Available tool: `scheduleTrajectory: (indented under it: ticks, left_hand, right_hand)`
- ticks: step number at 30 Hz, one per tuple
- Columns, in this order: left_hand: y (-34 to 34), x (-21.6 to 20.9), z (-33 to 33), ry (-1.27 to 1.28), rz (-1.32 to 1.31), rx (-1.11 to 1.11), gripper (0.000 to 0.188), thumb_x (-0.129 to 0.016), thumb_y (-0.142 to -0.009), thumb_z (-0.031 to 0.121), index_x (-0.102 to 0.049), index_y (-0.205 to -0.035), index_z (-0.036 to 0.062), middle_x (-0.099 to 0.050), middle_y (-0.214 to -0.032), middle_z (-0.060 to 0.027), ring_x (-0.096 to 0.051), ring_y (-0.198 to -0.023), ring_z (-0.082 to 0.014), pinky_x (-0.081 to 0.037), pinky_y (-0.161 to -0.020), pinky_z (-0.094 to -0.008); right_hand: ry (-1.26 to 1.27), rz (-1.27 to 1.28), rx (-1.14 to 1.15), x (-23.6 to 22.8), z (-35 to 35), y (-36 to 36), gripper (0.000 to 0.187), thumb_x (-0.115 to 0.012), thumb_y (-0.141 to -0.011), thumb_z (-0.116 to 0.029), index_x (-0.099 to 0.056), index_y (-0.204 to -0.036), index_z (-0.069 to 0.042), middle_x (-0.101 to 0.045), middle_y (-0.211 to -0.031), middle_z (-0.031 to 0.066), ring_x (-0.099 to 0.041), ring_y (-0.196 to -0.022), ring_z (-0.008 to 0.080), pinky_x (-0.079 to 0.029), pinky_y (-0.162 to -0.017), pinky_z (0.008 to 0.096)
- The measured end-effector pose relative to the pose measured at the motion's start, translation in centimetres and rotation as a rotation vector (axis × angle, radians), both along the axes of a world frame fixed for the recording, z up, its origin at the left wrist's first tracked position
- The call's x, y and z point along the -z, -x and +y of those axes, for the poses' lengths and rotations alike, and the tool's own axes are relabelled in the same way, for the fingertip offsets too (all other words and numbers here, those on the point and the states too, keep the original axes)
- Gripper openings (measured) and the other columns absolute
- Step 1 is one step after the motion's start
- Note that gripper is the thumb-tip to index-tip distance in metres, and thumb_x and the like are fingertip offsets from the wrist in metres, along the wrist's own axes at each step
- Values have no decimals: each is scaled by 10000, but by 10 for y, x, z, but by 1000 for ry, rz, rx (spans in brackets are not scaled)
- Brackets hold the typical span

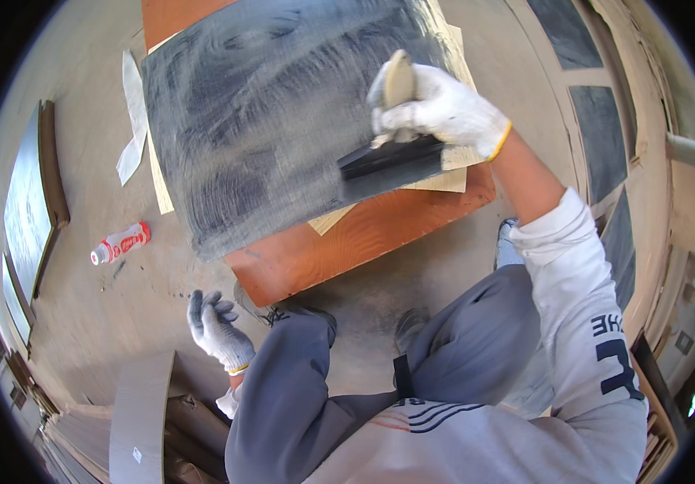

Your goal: The person applies black paint to rectangular wooden panels using a brush. They work on one side of each panel, then place it aside and repeat the process with the next panel from a stack.

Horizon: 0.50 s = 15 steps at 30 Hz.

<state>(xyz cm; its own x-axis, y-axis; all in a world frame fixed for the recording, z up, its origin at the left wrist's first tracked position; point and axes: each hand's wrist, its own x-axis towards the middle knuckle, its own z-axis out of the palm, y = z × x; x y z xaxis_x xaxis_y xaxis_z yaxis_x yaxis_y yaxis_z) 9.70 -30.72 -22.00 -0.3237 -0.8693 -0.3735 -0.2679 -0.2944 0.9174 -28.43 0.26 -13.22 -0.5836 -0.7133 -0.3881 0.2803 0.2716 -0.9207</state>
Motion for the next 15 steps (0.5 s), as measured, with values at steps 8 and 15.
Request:
scheduleTrajectory:
  ticks: [8,15]
  left_hand:
    - [35,-30,-16,176,49,96,427,-552,-1032,56,-555,-1435,-85,-722,-1059,-147,-636,-763,-124,-496,-639,-232]
    - [84,-64,5,321,67,238,406,-542,-1056,78,-563,-1431,-78,-720,-1057,-128,-622,-777,-113,-495,-660,-237]
  right_hand:
    - [-57,-7,68,7,66,24,304,-775,-919,-80,-617,-1168,-4,-728,-935,97,-766,-793,199,-607,-660,286]
    - [-7,2,-38,7,19,13,259,-755,-921,-83,-610,-1127,-22,-717,-888,72,-723,-727,152,-525,-581,286]
